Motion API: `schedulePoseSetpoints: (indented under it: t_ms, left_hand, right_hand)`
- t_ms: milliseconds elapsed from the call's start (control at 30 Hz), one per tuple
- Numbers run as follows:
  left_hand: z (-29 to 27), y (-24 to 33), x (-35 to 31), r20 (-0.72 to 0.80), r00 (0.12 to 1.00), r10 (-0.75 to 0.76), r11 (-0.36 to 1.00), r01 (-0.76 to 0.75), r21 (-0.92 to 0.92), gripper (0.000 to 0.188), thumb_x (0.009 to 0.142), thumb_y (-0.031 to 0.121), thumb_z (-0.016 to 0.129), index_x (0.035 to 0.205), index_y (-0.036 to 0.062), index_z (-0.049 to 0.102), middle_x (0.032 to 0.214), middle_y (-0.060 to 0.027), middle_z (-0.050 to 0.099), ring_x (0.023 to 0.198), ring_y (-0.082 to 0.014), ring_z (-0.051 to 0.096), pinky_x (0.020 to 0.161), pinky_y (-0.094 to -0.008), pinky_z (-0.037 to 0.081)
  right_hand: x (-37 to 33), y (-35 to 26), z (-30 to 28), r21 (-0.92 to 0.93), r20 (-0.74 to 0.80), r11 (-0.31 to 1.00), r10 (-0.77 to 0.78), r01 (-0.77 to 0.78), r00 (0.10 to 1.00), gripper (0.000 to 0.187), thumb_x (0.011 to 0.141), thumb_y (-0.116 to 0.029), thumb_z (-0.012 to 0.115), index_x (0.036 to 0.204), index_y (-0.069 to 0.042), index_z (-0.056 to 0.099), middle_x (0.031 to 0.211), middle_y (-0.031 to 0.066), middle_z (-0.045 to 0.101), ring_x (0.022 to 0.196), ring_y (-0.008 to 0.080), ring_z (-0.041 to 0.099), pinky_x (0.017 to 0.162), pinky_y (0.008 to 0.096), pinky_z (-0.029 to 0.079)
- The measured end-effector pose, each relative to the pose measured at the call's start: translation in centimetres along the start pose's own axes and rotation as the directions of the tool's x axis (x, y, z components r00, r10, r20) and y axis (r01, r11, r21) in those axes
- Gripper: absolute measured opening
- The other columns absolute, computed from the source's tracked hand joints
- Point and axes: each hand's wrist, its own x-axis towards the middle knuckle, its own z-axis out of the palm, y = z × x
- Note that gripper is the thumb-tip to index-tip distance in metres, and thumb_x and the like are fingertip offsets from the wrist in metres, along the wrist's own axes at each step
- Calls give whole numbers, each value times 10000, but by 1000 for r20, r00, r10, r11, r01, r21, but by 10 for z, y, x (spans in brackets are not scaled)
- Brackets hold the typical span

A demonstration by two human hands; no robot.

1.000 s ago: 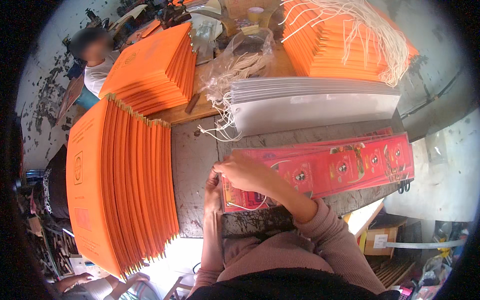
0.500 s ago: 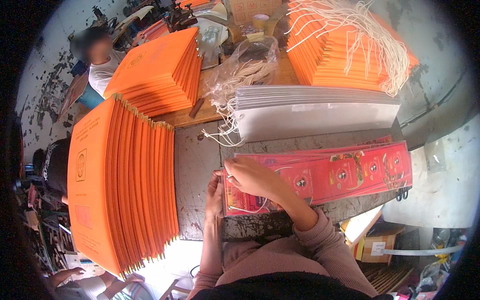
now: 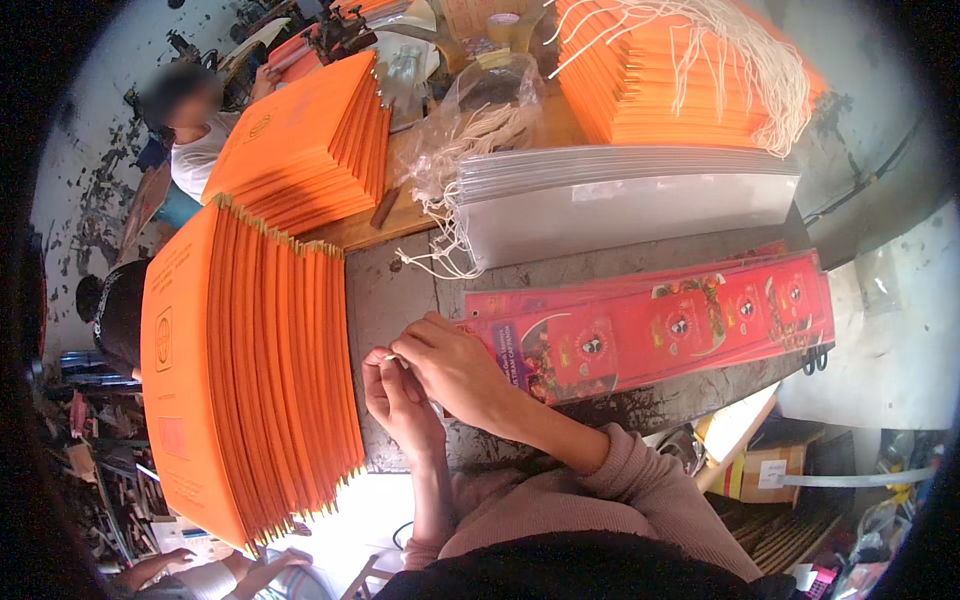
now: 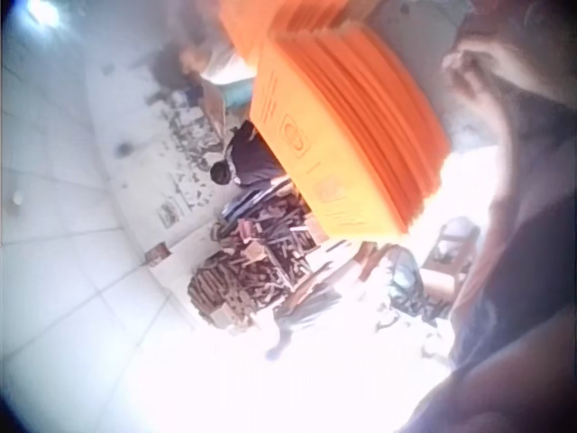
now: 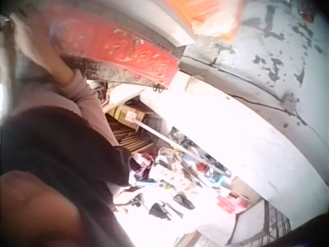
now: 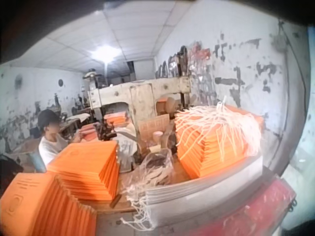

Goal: The person attaches handles to paper bags by threading strings through the holes and tying them by hand.

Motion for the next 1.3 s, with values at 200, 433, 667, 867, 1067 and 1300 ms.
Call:
schedulePoseSetpoints:
  t_ms: [200, 433, 667, 867, 1067, 1300]
  left_hand:
    - [0, 4, -5, -42, 994, -106, 981, 97, -166, 152, 935, 142, 396, 926, 21, 488, 660, 42, 395, 564, -15, 311, 495, -170, 228]
    - [5, 4, -9, 204, 978, -53, 914, 129, -383, 353, 945, 322, 353, 837, 22, 505, 1034, -44, 376, 855, -150, 448, 780, -307, 371]
    - [-7, 0, -4, 368, 928, 66, 978, 12, -207, 652, 922, 509, 161, 1032, -23, 523, 1198, -58, 391, 1096, -187, 400, 980, -355, 271]
    - [-12, 5, 2, 423, 906, 10, 998, 20, -66, 780, 872, 612, 181, 1318, -11, 325, 1243, -87, 359, 1126, -197, 377, 998, -341, 234]
    - [-24, 24, 14, 613, 713, -341, 937, 204, 284, 850, 840, 591, 373, 1400, 134, -76, 1244, -194, 373, 1056, -242, 440, 897, -342, 350]
    - [-56, -9, 28, 809, 570, -147, 924, -212, 318, 630, 774, 124, 614, 1339, 130, 336, 1140, -115, 503, 967, -191, 484, 847, -305, 411]
  right_hand:
    - [-6, -3, -8, 101, -175, 995, 31, -13, 984, 160, 697, -27, 667, 833, -50, 585, 766, 53, 570, 707, 218, 551, 586, 312, 447]
    - [-13, -6, -3, 229, -176, 974, 34, 7, 984, 166, 707, -70, 650, 858, -57, 584, 782, 53, 548, 758, 241, 514, 645, 341, 430]
    - [-15, -5, -3, 224, -175, 974, 42, -2, 984, 146, 695, -85, 674, 813, -50, 597, 783, 56, 546, 744, 241, 506, 655, 339, 423]
    - [-17, 1, -4, 247, -188, 968, 11, 36, 982, 166, 687, -73, 680, 822, -64, 584, 778, 40, 546, 742, 225, 507, 660, 330, 395]
    - [-15, 1, -18, 161, -148, 985, -38, 62, 988, 163, 668, -63, 668, 796, -83, 570, 780, 22, 553, 755, 204, 517, 717, 330, 359]
    - [-6, -25, -9, 270, -191, 935, -184, 231, 964, 97, 706, -75, 645, 775, -80, 576, 814, 35, 576, 752, 192, 528, 737, 345, 373]
